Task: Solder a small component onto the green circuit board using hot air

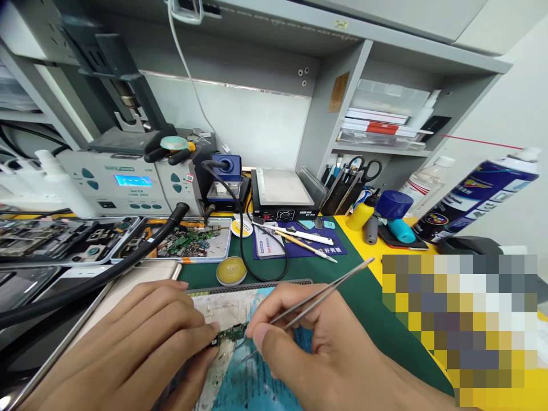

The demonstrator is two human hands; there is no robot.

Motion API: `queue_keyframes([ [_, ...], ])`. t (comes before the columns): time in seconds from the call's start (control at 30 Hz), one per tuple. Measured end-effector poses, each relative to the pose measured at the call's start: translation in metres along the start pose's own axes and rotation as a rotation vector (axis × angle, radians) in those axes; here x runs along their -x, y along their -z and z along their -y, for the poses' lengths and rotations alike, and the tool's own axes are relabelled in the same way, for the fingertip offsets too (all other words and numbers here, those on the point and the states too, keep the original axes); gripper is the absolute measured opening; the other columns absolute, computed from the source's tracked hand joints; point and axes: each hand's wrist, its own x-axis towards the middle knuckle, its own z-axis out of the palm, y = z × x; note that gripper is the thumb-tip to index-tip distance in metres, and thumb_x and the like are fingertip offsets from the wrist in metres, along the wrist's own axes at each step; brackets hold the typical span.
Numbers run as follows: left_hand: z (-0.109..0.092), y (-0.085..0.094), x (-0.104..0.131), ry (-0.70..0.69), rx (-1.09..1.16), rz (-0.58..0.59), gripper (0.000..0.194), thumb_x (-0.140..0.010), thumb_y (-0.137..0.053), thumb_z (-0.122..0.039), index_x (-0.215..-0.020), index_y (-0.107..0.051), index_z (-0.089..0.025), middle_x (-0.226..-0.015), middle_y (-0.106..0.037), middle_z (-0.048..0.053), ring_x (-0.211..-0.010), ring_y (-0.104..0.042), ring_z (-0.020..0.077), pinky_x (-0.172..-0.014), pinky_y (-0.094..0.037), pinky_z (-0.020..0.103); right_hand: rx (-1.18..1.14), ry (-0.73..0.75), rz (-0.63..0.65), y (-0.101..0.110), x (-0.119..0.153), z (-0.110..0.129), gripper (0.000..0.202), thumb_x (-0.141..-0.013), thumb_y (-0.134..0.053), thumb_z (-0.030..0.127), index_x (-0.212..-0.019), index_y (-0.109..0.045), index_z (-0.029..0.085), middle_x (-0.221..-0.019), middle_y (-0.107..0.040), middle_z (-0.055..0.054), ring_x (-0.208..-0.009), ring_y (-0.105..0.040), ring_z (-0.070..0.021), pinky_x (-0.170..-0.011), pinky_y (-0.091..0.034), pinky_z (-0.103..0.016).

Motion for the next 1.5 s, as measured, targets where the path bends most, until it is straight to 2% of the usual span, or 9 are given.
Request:
queue_keyframes([
  [0.3, 0.001, 0.001, 0.002, -0.004, -0.01, 0.021, 0.015, -0.088, -0.059, -0.006, -0.08, -0.056, -0.018, -0.078, -0.062, 0.002, -0.079, -0.057, 0.0205, -0.079, -0.045, 0.043, -0.023, -0.016, 0.012, -0.003, 0.002, -0.002, 0.031, -0.097, -0.056, 0.045, -0.082, -0.064, 0.02, -0.065, -0.055, 0.001, -0.06, -0.049, -0.015, -0.055, -0.039, -0.026],
  [0.63, 0.001, 0.0, 0.0, -0.013, -0.022, 0.015, 0.012, -0.088, -0.06, -0.007, -0.086, -0.06, -0.019, -0.079, -0.062, 0.001, -0.079, -0.057, 0.0206, -0.079, -0.045, 0.042, -0.075, -0.002, 0.018, -0.004, 0.001, 0.001, 0.029, -0.097, -0.058, 0.042, -0.08, -0.063, 0.019, -0.065, -0.056, 0.001, -0.06, -0.049, -0.0139, -0.055, -0.039, -0.025],
  [0.8, 0.0, 0.0, 0.0, -0.011, -0.023, 0.007, 0.013, -0.088, -0.06, -0.007, -0.083, -0.059, -0.019, -0.077, -0.061, 0.001, -0.077, -0.056, 0.0203, -0.076, -0.044, 0.042, -0.093, 0.003, 0.014, -0.005, 0.001, -0.002, 0.029, -0.097, -0.058, 0.042, -0.081, -0.064, 0.019, -0.064, -0.057, 0.001, -0.06, -0.049, -0.0141, -0.055, -0.039, -0.025],
  [1.03, 0.001, 0.0, -0.002, 0.009, -0.033, -0.002, 0.012, -0.089, -0.059, -0.009, -0.085, -0.063, -0.019, -0.075, -0.061, 0.001, -0.076, -0.055, 0.0196, -0.078, -0.045, 0.041, -0.09, -0.036, 0.016, -0.005, 0.004, 0.003, 0.022, -0.089, -0.069, 0.036, -0.076, -0.065, 0.018, -0.06, -0.056, 0.002, -0.057, -0.048, -0.0133, -0.053, -0.037, -0.024],
  [1.17, 0.002, 0.005, -0.006, 0.036, -0.053, -0.017, 0.009, -0.09, -0.059, -0.014, -0.085, -0.065, -0.019, -0.08, -0.064, 0.003, -0.078, -0.057, 0.02, -0.08, -0.047, 0.042, -0.284, -0.044, -0.005, 0.005, -0.001, 0.003, 0.023, -0.09, -0.07, 0.037, -0.078, -0.067, 0.018, -0.058, -0.061, 0.002, -0.053, -0.055, -0.0118, -0.054, -0.044, -0.022],
  [1.3, 0.001, 0.006, -0.006, 0.069, -0.044, 0.002, 0.011, -0.093, -0.057, -0.019, -0.086, -0.066, -0.019, -0.085, -0.064, 0.003, -0.085, -0.057, 0.0204, -0.088, -0.045, 0.043, -0.556, -0.091, 0.039, 0.016, -0.01, -0.001, 0.021, -0.082, -0.076, 0.035, -0.077, -0.069, 0.016, -0.055, -0.064, 0.001, -0.043, -0.059, -0.0104, -0.042, -0.042, -0.017],
  [1.4, -0.002, 0.003, -0.004, 0.096, -0.005, -0.051, 0.012, -0.091, -0.058, -0.018, -0.083, -0.067, -0.019, -0.085, -0.062, 0.003, -0.086, -0.054, 0.0203, -0.093, -0.043, 0.045, -0.652, -0.156, 0.056, 0.018, -0.014, -0.002, 0.017, -0.079, -0.075, 0.03, -0.076, -0.07, 0.014, -0.052, -0.065, 0.0, -0.039, -0.059, -0.0114, -0.037, -0.041, -0.016],
  [1.5, -0.005, 0.003, -0.005, 0.113, 0.028, -0.076, 0.012, -0.089, -0.06, -0.018, -0.081, -0.068, -0.019, -0.085, -0.062, 0.003, -0.087, -0.052, 0.0213, -0.092, -0.042, 0.046, -0.712, -0.19, 0.057, 0.018, -0.015, -0.003, 0.012, -0.08, -0.071, 0.026, -0.076, -0.071, 0.014, -0.051, -0.065, 0.0, -0.037, -0.06, -0.0121, -0.035, -0.042, -0.017],
])
